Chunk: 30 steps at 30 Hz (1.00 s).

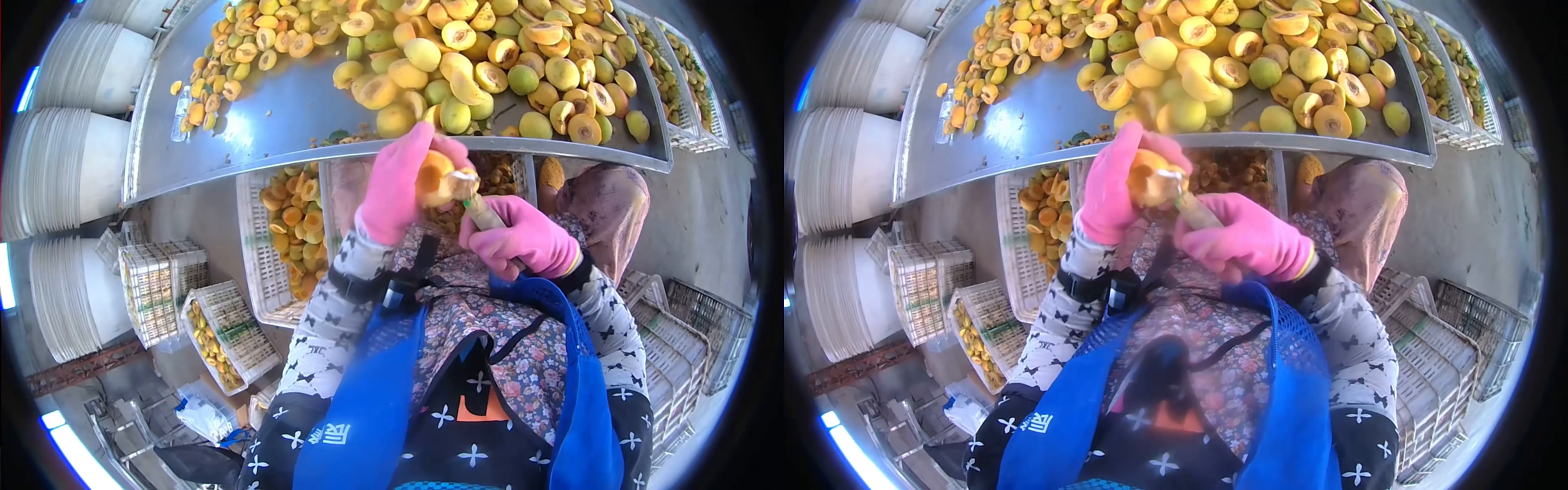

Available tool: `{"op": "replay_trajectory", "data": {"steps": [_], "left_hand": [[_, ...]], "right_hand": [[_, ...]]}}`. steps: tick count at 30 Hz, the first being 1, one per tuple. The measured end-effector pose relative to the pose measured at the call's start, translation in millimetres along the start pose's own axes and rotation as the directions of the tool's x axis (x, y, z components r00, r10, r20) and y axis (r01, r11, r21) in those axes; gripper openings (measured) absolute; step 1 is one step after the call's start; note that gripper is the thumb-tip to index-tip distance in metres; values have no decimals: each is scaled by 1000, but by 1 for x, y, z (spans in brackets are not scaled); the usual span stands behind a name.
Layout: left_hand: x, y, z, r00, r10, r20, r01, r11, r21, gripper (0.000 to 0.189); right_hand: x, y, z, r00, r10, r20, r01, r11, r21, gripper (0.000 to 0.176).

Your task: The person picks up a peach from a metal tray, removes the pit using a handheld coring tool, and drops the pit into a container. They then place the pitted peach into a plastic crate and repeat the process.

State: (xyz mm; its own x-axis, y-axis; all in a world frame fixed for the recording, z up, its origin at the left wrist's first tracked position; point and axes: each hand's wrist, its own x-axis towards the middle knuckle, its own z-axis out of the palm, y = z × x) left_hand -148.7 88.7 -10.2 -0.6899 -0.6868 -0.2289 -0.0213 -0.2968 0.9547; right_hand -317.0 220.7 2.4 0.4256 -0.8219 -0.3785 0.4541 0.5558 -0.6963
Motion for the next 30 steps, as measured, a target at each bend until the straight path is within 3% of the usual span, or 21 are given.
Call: {"op": "replay_trajectory", "data": {"steps": [2, 3, 4, 5, 6, 7, 10, 11, 13, 14, 15, 16, 18, 20, 22, 23, 24, 25, 26, 28, 30], "left_hand": [[-20, 18, -27, 991, -118, -66, 112, 989, -99, 26], [-30, 17, -66, 957, 289, 18, -246, 777, 579, 30], [-42, 18, -108, 801, 499, 332, -422, 75, 904, 33], [-54, 33, -130, 869, 494, 36, -191, 267, 945, 35], [-62, 42, -141, 864, 428, -264, 49, 451, 891, 38], [-55, 40, -144, 868, 387, -311, 69, 526, 847, 42], [-3, 29, -136, 882, 229, -412, 176, 651, 739, 58], [21, 21, -115, 890, 159, -427, 239, 635, 735, 65], [57, 6, -83, 919, -2, -394, 305, 637, 708, 82], [65, 1, -69, 913, 13, -409, 338, 537, 773, 85], [71, -2, -56, 906, 28, -423, 371, 430, 823, 89], [74, -3, -49, 899, 46, -435, 400, 314, 861, 92], [81, -19, -61, 914, 75, -398, 321, 465, 825, 92], [67, -6, -56, 928, 57, -369, 263, 602, 754, 87], [57, -21, -68, 900, 262, -349, -4, 803, 595, 83], [52, -28, -73, 866, 358, -350, -153, 855, 496, 80], [44, -19, -66, 919, 321, -228, -287, 943, 171, 75], [32, -3, -52, 942, 320, -98, -334, 923, -192, 69], [20, 10, -39, 933, 360, 23, -293, 793, -534, 64], [6, 21, -11, 957, 289, -36, -285, 908, -308, 55], [3, 17, 3, 978, 202, -62, -210, 897, -390, 49]], "right_hand": [[1, 12, -19, 993, -11, -114, -52, 840, -539, 24], [-2, 19, -29, 984, -51, -169, -101, 624, -775, 27], [-5, 26, -40, 971, -109, -211, -162, 347, -924, 30], [-5, 36, -56, 958, -167, -232, -184, 264, -947, 32], [-4, 47, -72, 943, -222, -248, -210, 180, -961, 34], [-2, 48, -75, 929, -271, -253, -236, 95, -967, 36], [13, 21, -74, 824, -402, -399, -337, 218, -916, 38], [7, 17, -72, 742, -581, -335, -235, 243, -941, 40], [-11, -7, -51, 788, -459, -410, -225, 405, -886, 40], [-17, -12, -44, 812, -388, -437, -226, 481, -847, 40], [-24, -6, -43, 799, -485, -357, -156, 407, -900, 36], [-28, -4, -41, 810, -442, -386, -196, 416, -888, 35], [-33, -4, -38, 819, -367, -441, -271, 430, -861, 35], [-27, 5, -39, 797, -501, -337, -101, 439, -893, 35], [-20, 2, -28, 780, -549, -300, 26, 507, -862, 31], [-14, 6, -28, 741, -626, -242, 59, 420, -906, 35], [-10, 5, -24, 711, -667, -223, 93, 404, -910, 35], [-5, 2, -16, 684, -702, -200, 126, 384, -915, 36], [0, -2, -8, 660, -731, -172, 157, 358, -920, 37], [12, -4, 0, 588, -804, -88, 182, 237, -954, 39], [21, -3, 2, 513, -858, -12, 154, 105, -982, 38]]}}
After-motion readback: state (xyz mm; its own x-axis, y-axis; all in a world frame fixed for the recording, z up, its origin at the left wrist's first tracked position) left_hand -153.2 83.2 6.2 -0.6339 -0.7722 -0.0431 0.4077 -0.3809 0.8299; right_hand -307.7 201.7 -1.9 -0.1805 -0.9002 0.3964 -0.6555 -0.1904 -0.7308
